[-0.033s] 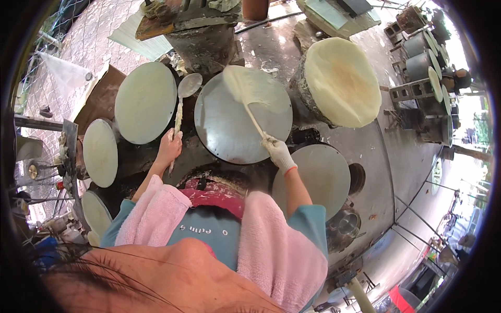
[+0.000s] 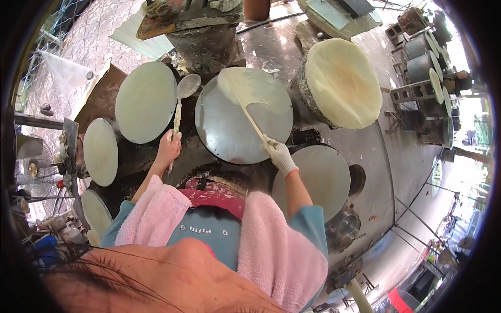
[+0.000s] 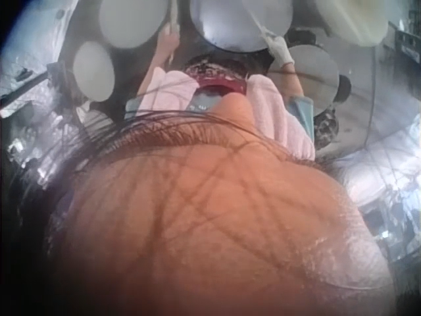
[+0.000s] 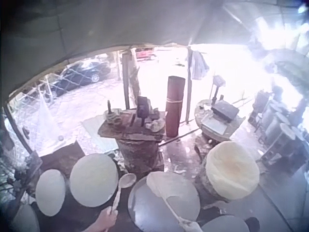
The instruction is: The person prepares thin sheets of dough on multiple heated flat surfaces using a ladle and a long stick to spread and flip the dough.
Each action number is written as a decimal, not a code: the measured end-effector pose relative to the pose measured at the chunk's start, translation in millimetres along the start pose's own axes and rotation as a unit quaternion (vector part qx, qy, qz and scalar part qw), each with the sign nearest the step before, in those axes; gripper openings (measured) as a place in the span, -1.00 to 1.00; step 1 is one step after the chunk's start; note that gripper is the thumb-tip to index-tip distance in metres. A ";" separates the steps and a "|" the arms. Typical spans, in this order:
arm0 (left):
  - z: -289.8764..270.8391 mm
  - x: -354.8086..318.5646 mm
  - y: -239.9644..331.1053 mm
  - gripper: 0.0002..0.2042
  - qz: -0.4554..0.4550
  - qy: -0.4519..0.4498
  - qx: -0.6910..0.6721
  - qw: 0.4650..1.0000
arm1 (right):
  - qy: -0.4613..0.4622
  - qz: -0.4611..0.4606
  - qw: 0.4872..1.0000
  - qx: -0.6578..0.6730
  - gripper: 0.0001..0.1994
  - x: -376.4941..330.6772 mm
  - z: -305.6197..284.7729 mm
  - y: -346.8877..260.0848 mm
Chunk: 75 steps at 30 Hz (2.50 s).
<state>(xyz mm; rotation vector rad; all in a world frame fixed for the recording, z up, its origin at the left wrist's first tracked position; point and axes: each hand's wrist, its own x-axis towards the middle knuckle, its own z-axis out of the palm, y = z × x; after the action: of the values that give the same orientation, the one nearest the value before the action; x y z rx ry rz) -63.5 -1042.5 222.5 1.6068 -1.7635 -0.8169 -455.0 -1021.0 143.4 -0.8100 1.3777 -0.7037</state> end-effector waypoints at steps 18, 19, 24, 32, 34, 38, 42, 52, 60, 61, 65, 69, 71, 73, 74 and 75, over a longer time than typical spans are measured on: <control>-13.6 -29.9 1.2 -0.79 -0.228 0.039 -0.074 0.970 | -0.031 -0.067 0.994 -0.085 -0.70 55.7 -72.8 -40.7; -13.9 -33.1 -2.5 -0.79 -0.245 0.039 -0.082 0.965 | -0.069 -0.042 0.986 -0.143 -0.71 58.6 -69.5 -51.6; -20.3 -48.7 -16.4 -0.80 -0.220 0.051 -0.038 0.973 | -0.151 0.055 0.977 -0.143 -0.67 25.4 -50.1 -47.2; -18.4 -19.1 -3.6 -0.77 -0.152 0.052 0.059 0.985 | -0.113 -0.077 0.978 -0.156 -0.68 76.2 -71.3 -57.7; -14.8 -8.4 -10.0 -0.74 -0.150 0.032 0.093 0.984 | -0.201 0.013 0.947 -0.250 -0.68 56.8 -57.1 -68.9; 0.6 13.1 -32.4 -0.74 -0.086 0.025 0.148 0.985 | -0.185 0.042 0.973 -0.135 -0.64 24.8 -74.1 -66.7; 11.5 36.9 -21.0 -0.76 -0.050 -0.064 0.290 0.954 | -0.071 -0.100 0.985 -0.123 -0.63 60.9 -83.8 -43.2; -21.9 -59.5 -0.2 -0.78 -0.046 -0.197 0.329 0.922 | -0.201 0.084 0.949 -0.228 -0.56 -16.9 -37.9 -67.9; -37.6 -75.1 -2.6 -0.72 -0.026 -0.313 0.097 0.944 | -0.077 0.182 0.925 0.326 -0.88 -121.9 79.6 5.6; -52.7 -69.0 -0.8 -0.70 -0.006 -0.317 0.050 0.947 | -0.060 0.150 0.939 0.304 -0.82 -111.0 111.9 7.5; -96.9 -57.6 -13.5 -0.76 -0.029 -0.160 -0.070 0.984 | 0.052 0.093 0.957 0.271 -0.77 -54.3 233.7 -22.0; -132.2 -38.4 -25.1 -0.80 -0.031 -0.094 -0.108 0.989 | 0.115 0.114 0.962 0.218 -0.67 3.7 310.5 -7.6; -140.1 -40.7 -43.2 -0.82 -0.005 -0.088 -0.105 0.991 | 0.255 0.082 0.963 0.041 -0.57 27.8 310.1 41.6; -148.7 -55.5 -65.5 -0.83 -0.095 -0.103 -0.156 0.978 | 0.333 0.062 0.935 -0.103 -0.54 10.3 304.9 45.7; -154.4 -57.2 -55.6 -0.83 -0.082 -0.108 -0.144 0.980 | 0.353 0.054 0.931 -0.078 -0.56 4.4 290.1 59.5; -149.8 -61.5 -61.6 -0.83 -0.076 -0.116 -0.150 0.979 | 0.374 0.045 0.925 -0.052 -0.57 -2.0 275.1 72.4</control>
<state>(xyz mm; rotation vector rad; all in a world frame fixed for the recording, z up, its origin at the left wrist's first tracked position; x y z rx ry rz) 96.4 -991.8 265.9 1.5023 -1.5876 -1.3237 -183.4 -956.1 88.9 -0.5663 2.1396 -0.9217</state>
